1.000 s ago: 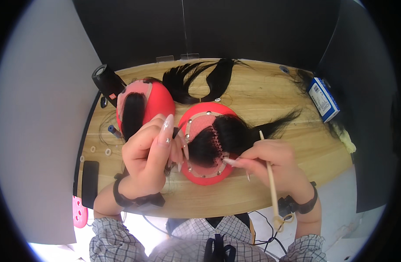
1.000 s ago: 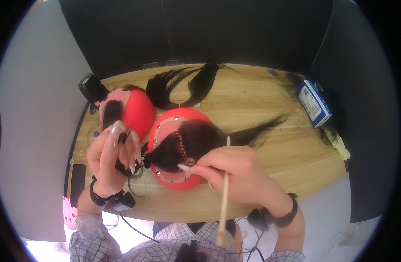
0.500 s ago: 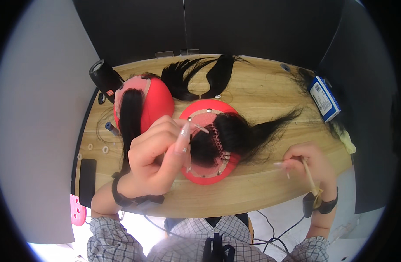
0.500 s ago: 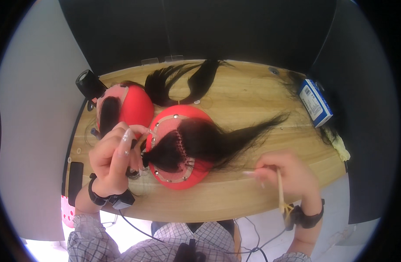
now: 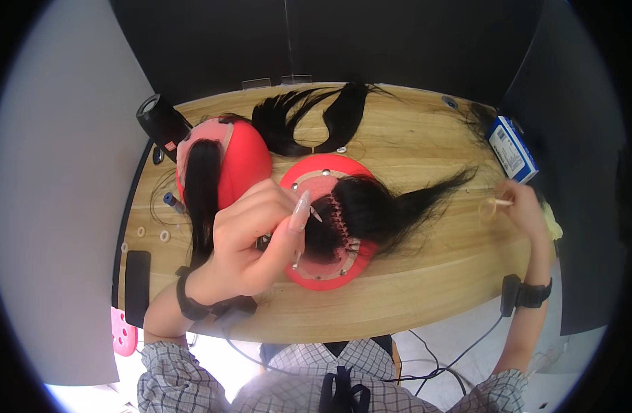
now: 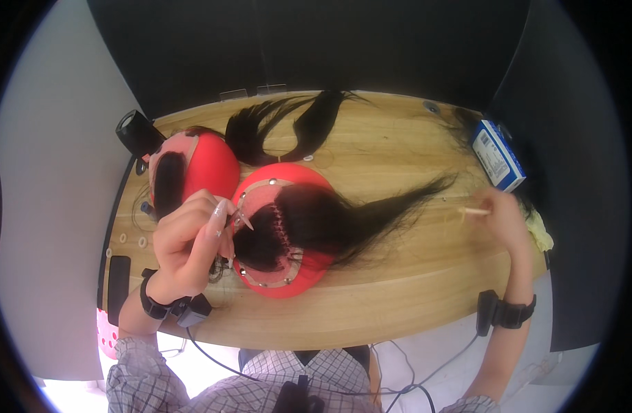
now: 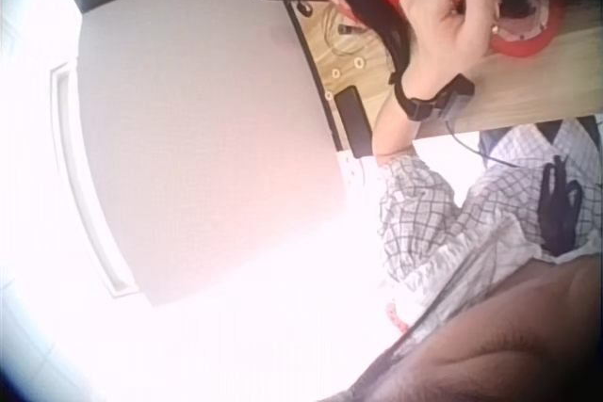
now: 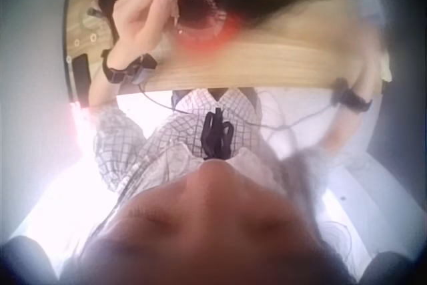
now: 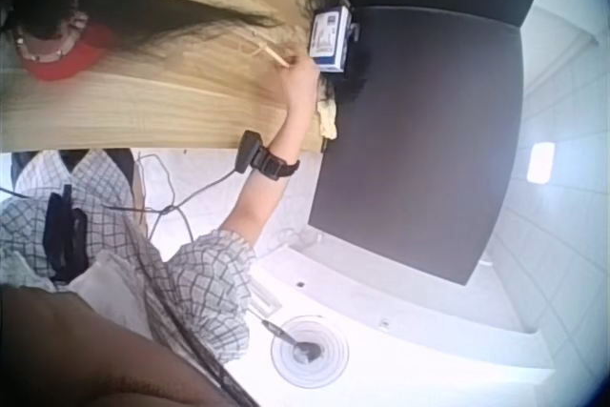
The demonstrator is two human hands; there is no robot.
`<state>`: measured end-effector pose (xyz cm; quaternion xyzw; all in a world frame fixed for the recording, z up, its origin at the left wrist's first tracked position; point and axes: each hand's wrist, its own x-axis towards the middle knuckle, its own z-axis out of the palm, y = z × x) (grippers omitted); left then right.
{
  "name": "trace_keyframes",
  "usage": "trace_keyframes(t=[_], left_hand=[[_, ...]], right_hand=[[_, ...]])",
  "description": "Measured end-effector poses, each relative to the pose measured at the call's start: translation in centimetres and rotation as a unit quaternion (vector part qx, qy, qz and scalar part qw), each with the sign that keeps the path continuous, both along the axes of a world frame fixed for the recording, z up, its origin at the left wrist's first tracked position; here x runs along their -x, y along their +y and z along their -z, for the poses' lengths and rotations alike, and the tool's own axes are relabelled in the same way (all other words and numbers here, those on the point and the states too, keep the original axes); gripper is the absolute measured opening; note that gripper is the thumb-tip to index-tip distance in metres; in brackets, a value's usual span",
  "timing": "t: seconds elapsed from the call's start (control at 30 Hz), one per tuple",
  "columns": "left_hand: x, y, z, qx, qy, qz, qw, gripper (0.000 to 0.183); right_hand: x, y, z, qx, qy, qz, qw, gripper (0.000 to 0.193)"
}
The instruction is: Manually weaving or attaching hair strands to a base on a mannequin head using a small hook tool.
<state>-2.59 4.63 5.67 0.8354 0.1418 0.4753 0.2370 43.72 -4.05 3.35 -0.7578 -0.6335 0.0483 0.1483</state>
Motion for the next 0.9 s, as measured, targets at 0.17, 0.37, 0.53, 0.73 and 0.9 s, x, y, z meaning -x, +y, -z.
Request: trace_keyframes(t=[0.17, 0.37, 0.53, 0.73, 0.9], left_hand=[[-0.2, -0.2, -0.1, 0.074, 0.017, 0.048, 0.996, 0.024], [-0.2, -0.6, 0.2, 0.242, -0.057, 0.08, 0.965, 0.032], [0.2, -0.7, -0.6, 0.281, -0.03, 0.053, 0.958, 0.033], [0.4, -1.0, -0.7, 0.254, 0.0, 0.028, 0.967, 0.031], [0.5, -1.1, -0.4, 0.209, 0.016, 0.005, 0.978, 0.03]], right_hand=[[4.5, 2.8, -5.1, -0.247, 0.054, 0.069, 0.965, 0.056], [16.7, 4.4, -8.3, -0.289, 0.169, -0.218, 0.917, 0.043], [22.8, 5.3, -7.7, -0.241, 0.233, -0.398, 0.854, 0.049], [24.9, 4.8, -7.0, -0.188, 0.312, -0.462, 0.809, 0.057], [25.4, 4.8, -6.3, -0.202, 0.267, -0.454, 0.826, 0.055]])
